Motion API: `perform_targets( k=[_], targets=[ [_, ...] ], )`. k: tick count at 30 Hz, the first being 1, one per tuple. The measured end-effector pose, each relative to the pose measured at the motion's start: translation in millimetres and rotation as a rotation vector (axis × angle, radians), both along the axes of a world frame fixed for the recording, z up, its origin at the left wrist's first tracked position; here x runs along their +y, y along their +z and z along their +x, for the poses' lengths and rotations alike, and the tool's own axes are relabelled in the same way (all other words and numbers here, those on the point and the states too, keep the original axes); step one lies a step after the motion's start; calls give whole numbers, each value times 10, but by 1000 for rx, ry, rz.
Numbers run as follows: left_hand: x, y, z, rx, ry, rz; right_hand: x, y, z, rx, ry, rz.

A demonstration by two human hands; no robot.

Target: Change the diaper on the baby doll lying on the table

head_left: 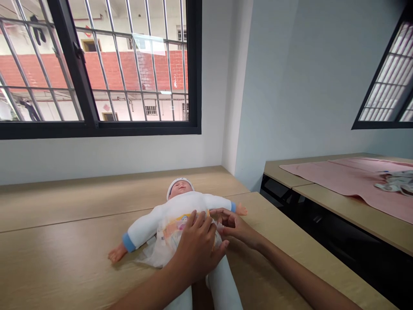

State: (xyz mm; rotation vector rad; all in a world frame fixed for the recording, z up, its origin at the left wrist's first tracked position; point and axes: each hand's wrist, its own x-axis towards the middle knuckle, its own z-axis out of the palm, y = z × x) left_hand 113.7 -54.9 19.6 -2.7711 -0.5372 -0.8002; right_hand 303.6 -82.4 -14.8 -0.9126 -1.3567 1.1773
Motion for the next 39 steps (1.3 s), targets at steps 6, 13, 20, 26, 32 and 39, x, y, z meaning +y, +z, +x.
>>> perform_targets(
  k=[6, 13, 20, 26, 32, 39],
  targets=[
    [-4, -6, -3, -9, 5, 24, -36, 91, -1, 254, -102, -111],
    [15, -14, -24, -21, -14, 54, -90, 130, -79, 379, -49, -144],
    [-21, 28, -1, -114, -178, 255, -84, 97, -87, 444, -116, -160],
    [-6, -29, 29, 10, -224, 203, -74, 74, -83, 435, -134, -119],
    [-11, 2, 1, 63, -236, 143, -50, 63, -50, 422, -180, -81],
    [-49, -16, 7, -76, -251, 283, -28, 82, -17, 287, -352, 1]
  ],
)
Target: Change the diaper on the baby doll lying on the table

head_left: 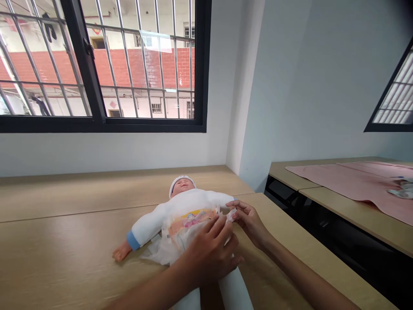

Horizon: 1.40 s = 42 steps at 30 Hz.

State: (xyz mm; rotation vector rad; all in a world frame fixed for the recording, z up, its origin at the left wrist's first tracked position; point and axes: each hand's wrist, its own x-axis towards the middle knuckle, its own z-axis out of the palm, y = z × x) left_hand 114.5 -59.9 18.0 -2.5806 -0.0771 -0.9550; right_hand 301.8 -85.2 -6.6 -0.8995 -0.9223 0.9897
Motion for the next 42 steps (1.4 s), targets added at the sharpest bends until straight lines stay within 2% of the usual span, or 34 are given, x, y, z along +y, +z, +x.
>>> perform_targets(
  k=[2, 4, 7, 10, 12, 19, 23, 26, 31, 35, 42],
  targets=[
    [4, -32, 19, -105, 45, 28, 1, 17, 0, 9, -25, 6],
    [11, -55, 37, -149, 126, -17, 1, 33, -3, 30, -40, 7],
    [16, -65, 46, -37, 200, -122, 0, 41, -14, 34, -51, 11],
    [15, -71, 38, 105, 144, -97, -1, 30, -32, -10, -53, 13],
    [15, -85, 35, 131, 113, -56, -2, 24, -49, -63, -55, 21],
    [-19, -122, 57, 39, 9, 18, -49, 98, -129, -231, -75, 66],
    [-46, -119, 57, -17, -22, 38, -65, 108, -139, -265, -48, 95],
    [-47, -121, 57, -34, -37, 41, -60, 86, -123, -260, -90, 100],
    [-27, -141, 67, 23, 63, -70, -50, 80, -118, -216, -208, 90],
    [-26, -158, 62, 106, 105, -53, -55, 87, -146, -216, -220, 75],
    [-33, -148, 46, 121, 117, -50, -35, 24, -126, -189, -238, 85]
  ],
)
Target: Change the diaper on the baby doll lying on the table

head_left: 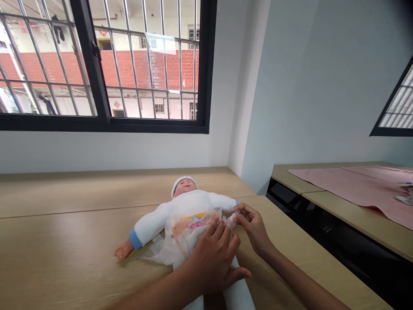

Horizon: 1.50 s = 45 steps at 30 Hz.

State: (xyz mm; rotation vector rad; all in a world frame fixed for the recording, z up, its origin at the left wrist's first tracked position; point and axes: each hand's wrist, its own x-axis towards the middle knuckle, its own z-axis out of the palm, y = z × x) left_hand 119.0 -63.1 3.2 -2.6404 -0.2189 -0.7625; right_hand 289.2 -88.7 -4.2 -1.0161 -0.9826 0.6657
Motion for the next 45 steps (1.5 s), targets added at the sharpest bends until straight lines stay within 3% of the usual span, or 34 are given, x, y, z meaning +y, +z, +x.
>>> perform_targets(
  k=[5, 16, 23, 29, 37, 42, 45],
  targets=[
    [7, -12, 6, -88, 9, 35, 9, -19, 12, 58, -16, 30],
    [14, -12, 8, -36, -1, 46, -7, -30, -30, 49, 18, 34],
    [-87, -4, 17, -81, -44, 242, -38, 5, -74, 1, -24, 43],
    [-114, -4, 41, -52, -78, 324, -50, 5, -213, -202, -49, -18],
    [-108, -73, 66, -9, -59, 275, 81, 294, -304, -626, -115, -176],
    [-105, -136, 77, 0, -81, 248, 110, 501, -352, -805, 56, -277],
    [-88, -152, 85, -5, -84, 168, 101, 667, -370, -783, 221, -344]
  ],
)
